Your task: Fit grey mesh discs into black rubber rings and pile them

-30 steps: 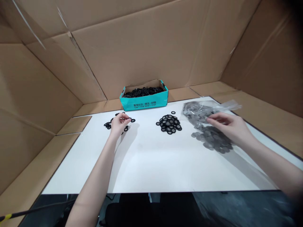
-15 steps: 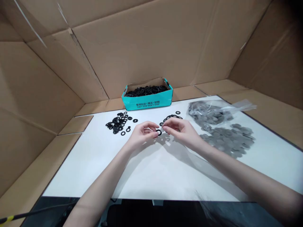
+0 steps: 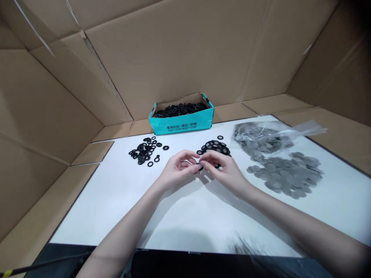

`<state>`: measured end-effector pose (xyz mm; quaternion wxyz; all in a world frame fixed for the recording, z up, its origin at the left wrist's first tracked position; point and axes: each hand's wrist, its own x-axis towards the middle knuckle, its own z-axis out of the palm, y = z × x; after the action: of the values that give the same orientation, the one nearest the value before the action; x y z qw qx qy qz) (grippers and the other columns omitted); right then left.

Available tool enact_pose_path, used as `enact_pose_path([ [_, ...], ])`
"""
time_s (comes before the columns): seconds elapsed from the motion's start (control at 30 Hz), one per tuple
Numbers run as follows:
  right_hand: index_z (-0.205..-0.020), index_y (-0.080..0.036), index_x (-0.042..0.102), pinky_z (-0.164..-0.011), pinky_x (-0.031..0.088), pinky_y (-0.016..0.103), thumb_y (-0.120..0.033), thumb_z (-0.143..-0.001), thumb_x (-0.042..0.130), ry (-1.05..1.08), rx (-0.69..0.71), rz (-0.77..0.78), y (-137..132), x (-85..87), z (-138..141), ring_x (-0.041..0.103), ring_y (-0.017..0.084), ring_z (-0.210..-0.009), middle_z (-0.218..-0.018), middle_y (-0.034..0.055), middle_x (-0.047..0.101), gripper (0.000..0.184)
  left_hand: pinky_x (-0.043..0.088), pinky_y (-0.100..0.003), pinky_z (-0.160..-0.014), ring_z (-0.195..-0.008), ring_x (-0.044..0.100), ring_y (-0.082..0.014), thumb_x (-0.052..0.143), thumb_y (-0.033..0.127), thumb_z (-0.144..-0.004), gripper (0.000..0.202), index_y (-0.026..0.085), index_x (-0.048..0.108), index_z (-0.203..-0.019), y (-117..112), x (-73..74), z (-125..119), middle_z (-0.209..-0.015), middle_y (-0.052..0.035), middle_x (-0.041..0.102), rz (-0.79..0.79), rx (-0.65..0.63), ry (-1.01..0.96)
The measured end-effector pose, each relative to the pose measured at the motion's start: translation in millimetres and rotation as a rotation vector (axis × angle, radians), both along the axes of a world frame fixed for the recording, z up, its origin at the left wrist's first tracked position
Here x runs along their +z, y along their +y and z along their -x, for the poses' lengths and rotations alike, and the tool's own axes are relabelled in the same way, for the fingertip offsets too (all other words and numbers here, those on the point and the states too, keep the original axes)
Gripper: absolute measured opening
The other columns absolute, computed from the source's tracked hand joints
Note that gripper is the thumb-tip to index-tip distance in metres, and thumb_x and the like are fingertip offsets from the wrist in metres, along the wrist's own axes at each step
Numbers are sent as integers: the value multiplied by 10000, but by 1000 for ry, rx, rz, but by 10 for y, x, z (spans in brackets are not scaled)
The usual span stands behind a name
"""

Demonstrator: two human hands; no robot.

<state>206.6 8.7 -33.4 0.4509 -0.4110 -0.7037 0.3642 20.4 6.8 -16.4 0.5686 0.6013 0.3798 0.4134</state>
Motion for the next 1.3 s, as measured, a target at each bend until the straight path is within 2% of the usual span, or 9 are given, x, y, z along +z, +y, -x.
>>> enact_pose_path([
  [0.13,-847,-198,647,-647,458,279,-261,-886,569,-22,10,-74,-31,5,-8,624,159,-707,-797,24,701,107,524,-230,-739,-750,631,-109,772,315,-782,419,196,605,-1147,-26,-14,-26,-867,-16,642,-45,33,16],
  [0.27,-858,-200,644,-629,450,275,-258,-903,570,-45,6,-105,-41,-31,-26,610,157,-711,-801,29,684,104,532,-238,-754,-775,624,-117,726,284,-820,318,194,618,-1106,-44,-26,-47,-862,-17,622,-115,31,50],
  [0.4,-832,-205,638,-635,458,292,-292,-927,556,-94,6,-130,-26,-72,-43,611,182,-781,-838,55,640,153,559,-241,-718,-715,634,-103,720,311,-822,309,211,590,-1084,-75,17,-66,-874,-3,592,-87,70,36],
  [0.57,-816,-218,618,-709,506,322,-247,-884,605,-71,27,-195,-27,-77,-44,620,211,-897,-929,78,626,75,564,-227,-708,-699,649,-91,710,312,-831,289,207,559,-1054,-97,49,-69,-899,2,578,-117,75,74],
  [0.7,-761,-212,588,-692,513,313,-210,-871,597,-61,33,-181,-28,-65,-51,615,230,-988,-995,96,599,110,557,-228,-718,-728,660,-101,669,275,-867,222,204,543,-1035,-83,17,-50,-890,2,575,-200,53,137],
  [1.0,-716,-209,569,-661,499,293,-216,-850,618,-84,74,-135,-26,23,-82,591,224,-978,-988,85,564,142,561,-225,-713,-743,666,-98,607,238,-905,135,196,494,-966,-41,1,10,-928,-4,558,-335,-13,221],
  [1.17,-703,-205,560,-814,504,355,-219,-853,619,-86,74,-155,-24,19,-95,589,207,-949,-983,71,559,162,568,-216,-707,-744,690,-95,602,240,-911,141,199,475,-955,-30,11,30,-952,-2,538,-308,-72,176],
  [1.3,-701,-210,555,-722,502,324,-223,-846,618,-85,77,-141,-20,-2,-94,581,212,-930,-958,72,554,159,574,-222,-706,-747,692,-101,596,239,-911,134,199,481,-965,-24,-5,28,-951,-7,549,-320,-61,203],
])
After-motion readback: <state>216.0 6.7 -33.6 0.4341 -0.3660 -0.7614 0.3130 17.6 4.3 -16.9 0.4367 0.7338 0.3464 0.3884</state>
